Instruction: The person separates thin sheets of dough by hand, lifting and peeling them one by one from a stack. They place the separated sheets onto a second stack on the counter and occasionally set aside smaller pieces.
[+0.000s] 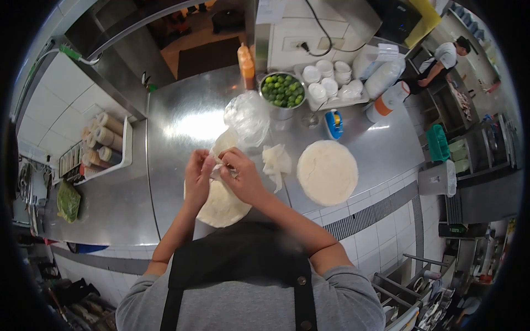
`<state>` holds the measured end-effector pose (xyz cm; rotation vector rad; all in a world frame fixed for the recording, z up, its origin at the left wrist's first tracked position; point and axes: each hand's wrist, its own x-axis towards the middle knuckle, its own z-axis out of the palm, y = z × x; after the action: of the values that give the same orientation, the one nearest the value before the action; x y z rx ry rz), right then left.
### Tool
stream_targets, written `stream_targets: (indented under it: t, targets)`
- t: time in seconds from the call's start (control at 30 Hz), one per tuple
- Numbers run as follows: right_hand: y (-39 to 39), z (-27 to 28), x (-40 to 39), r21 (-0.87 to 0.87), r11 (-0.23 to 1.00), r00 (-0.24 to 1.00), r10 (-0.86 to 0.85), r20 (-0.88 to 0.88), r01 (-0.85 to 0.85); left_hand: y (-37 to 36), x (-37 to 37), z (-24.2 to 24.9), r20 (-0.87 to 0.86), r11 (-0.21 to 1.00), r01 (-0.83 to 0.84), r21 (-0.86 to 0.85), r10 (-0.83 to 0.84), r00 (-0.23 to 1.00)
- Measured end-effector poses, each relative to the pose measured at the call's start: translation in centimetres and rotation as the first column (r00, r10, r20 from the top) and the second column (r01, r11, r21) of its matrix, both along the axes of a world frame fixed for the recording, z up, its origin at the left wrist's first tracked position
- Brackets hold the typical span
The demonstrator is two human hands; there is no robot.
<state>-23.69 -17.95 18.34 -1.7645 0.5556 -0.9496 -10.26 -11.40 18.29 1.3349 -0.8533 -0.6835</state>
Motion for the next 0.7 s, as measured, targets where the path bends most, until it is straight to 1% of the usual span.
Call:
stream_targets:
  t: [0.03,0.1,0.13,0.2,0.27,0.3,0.33,0.37,0.43,0.47,0.5,0.53,0.57,0.6,0.63,0.67,0.7]
  targets:
    - [0.1,-0.4,0.1,0.020,1.000,1.000,0.014,0.005,-0.014,-0.3,-0.3,-0.4,0.175,0.997,-0.018,-0.080,0.032,0.984]
    - [0.2,-1.2,0.1,0.234,0.966,0.981,0.073,0.182,-0.115,0.3,1.0,-1.6,0.312,0.995,0.035,0.093,-0.063,0.948]
    - [0.1,-0.8,-0.4,0.277,0.953,0.982,0.074,0.172,-0.120,0.5,0.9,-0.9,0.317,0.994,0.017,0.109,-0.051,0.947]
    - [-0.5,-0.9,-1.6,0.327,0.934,0.982,0.092,0.168,-0.143,0.6,0.5,0.5,0.071,0.976,0.176,0.130,-0.187,0.980]
    - [-1.0,-2.1,-2.1,0.473,0.878,0.979,-0.023,0.205,-0.078,0.8,1.9,0.1,0.104,0.981,0.149,0.121,-0.162,0.981]
    - [-0.8,-2.3,-1.7,0.476,0.875,0.978,-0.012,0.209,-0.091,0.9,2.4,-0.3,0.133,0.985,0.141,0.100,-0.154,0.979]
    - [-0.3,-2.5,-1.6,0.587,0.806,0.959,-0.107,0.261,-0.069,1.1,2.7,-0.6,0.084,0.983,0.102,0.150,-0.115,0.990]
    - [0.1,-2.7,-1.5,0.689,0.723,0.932,-0.211,0.296,-0.055,1.0,2.6,-1.3,0.087,0.984,0.095,0.153,-0.109,0.990]
    - [0.7,-3.7,-1.4,0.698,0.713,0.925,-0.218,0.310,-0.066,0.1,1.5,-2.2,0.013,0.996,0.034,-0.087,-0.033,0.999]
    - [0.8,-4.1,-1.5,0.682,0.729,0.949,-0.173,0.265,-0.058,0.1,1.2,-2.5,0.015,0.996,0.036,-0.087,-0.035,0.999]
    - [1.0,-3.5,-1.4,0.666,0.744,0.968,-0.127,0.216,-0.050,0.3,0.8,-2.2,-0.021,0.994,0.081,-0.079,-0.083,0.996]
    - [1.1,-3.0,-1.4,0.669,0.742,0.968,-0.129,0.213,-0.049,0.6,0.4,-2.0,-0.060,0.990,0.125,-0.071,-0.129,0.990]
    - [1.1,-2.3,-1.4,0.620,0.784,0.975,-0.111,0.191,-0.033,0.7,0.1,-2.0,-0.063,0.990,0.125,-0.066,-0.129,0.990]
    - [1.0,-1.4,-1.2,0.566,0.824,0.981,-0.094,0.169,-0.019,0.8,-0.1,-1.9,-0.024,0.987,0.148,-0.068,-0.150,0.988]
    - [0.8,-1.2,-1.2,0.567,0.823,0.981,-0.095,0.168,-0.018,0.9,-0.2,-1.9,0.016,0.983,0.171,-0.071,-0.171,0.985]
    - [0.4,-1.0,-1.1,0.468,0.883,0.992,-0.070,0.104,0.013,0.9,-0.2,-1.9,0.017,0.982,0.173,-0.072,-0.173,0.985]
    - [0.1,-0.7,-1.1,0.360,0.932,0.998,-0.054,0.037,0.037,0.8,-0.3,-2.0,0.065,0.981,0.187,-0.055,-0.183,0.981]
